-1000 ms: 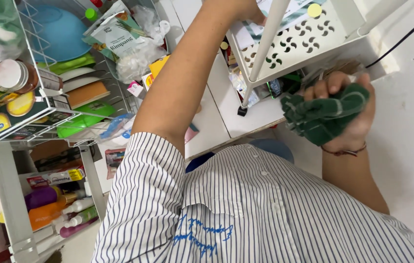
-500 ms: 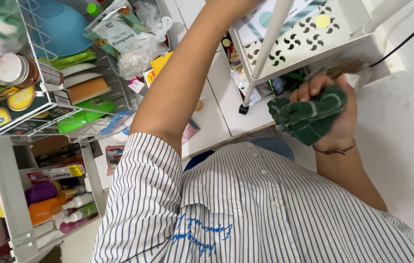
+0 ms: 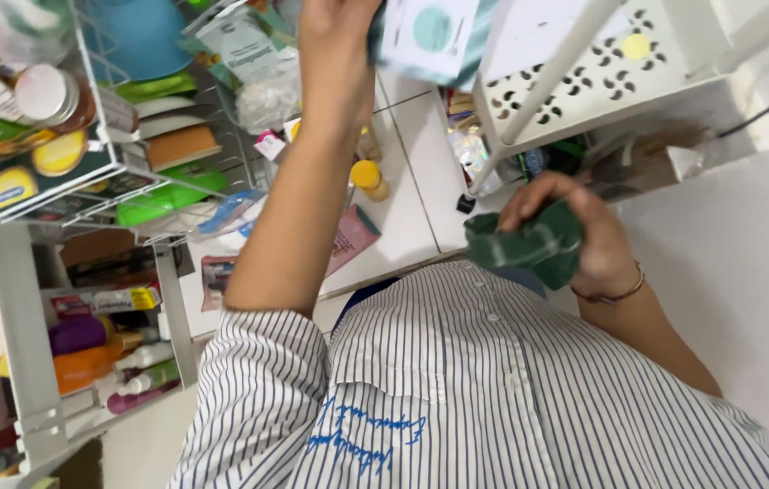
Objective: The person wipes and sorts various small items on a cluttered countertop, including makeup brushes, a face mask packet, a hanger, a paper, wooden clothespins, and a green sachet. They use a green cloth to wipe each item and place them back on the counter or into a white basket.
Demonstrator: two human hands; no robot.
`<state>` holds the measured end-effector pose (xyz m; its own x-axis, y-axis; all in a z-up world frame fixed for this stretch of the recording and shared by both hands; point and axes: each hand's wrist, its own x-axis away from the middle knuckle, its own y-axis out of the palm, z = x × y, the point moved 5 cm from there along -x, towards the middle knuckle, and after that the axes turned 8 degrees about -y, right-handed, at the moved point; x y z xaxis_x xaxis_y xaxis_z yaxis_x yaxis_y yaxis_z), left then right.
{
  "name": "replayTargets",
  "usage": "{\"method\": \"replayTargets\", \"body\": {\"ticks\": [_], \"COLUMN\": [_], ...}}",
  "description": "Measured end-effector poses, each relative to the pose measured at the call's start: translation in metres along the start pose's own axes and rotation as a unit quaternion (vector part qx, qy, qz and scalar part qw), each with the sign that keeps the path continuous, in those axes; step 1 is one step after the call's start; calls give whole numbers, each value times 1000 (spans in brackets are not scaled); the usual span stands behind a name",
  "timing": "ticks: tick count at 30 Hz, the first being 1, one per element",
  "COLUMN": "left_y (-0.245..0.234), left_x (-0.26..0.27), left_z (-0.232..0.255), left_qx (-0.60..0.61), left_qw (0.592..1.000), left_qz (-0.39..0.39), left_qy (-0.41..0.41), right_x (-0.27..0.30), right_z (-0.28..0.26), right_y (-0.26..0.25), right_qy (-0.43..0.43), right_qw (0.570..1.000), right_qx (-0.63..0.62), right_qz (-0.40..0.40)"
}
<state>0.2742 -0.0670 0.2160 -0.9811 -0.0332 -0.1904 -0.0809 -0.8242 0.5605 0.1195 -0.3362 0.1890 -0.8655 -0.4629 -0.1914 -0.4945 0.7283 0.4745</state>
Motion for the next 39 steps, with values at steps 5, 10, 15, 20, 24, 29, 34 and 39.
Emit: {"method": "replayTargets", "body": {"ticks": [5, 10, 15, 20, 24, 29, 34, 39], "left_y": [-41, -63, -68, -105, -136, -145, -167, -188], "left_x": [86, 148, 200, 229, 232, 247, 249, 230], "left_z": [15, -1, -6, -13, -6, -11, -24, 0], "left_qx": [156, 225, 228, 408, 379, 357, 311, 204], "left_qw": [983, 963, 963, 895, 904, 893, 899, 902], "left_qz": [67, 101, -35, -70, -17, 29, -13, -39], "left_qy": [-63, -108, -140, -166, -196, -274, -307, -379], "right_x": [-22, -43, -79, -73, -69, -96, -136, -118], "right_z": [7, 4, 38, 99, 132, 148, 155, 176], "right_y": [41, 76, 125, 193, 229, 242, 188, 121], "right_qy": [-34, -217, -262, -234, -221, -236, -172, 68], "right_qw": [993, 945, 847, 769, 726, 650, 753, 976], "right_qx": [80, 246, 463, 566, 615, 707, 628, 168], "right_qz": [-78, 13, -13, -182, -213, -146, -91, 121]}}
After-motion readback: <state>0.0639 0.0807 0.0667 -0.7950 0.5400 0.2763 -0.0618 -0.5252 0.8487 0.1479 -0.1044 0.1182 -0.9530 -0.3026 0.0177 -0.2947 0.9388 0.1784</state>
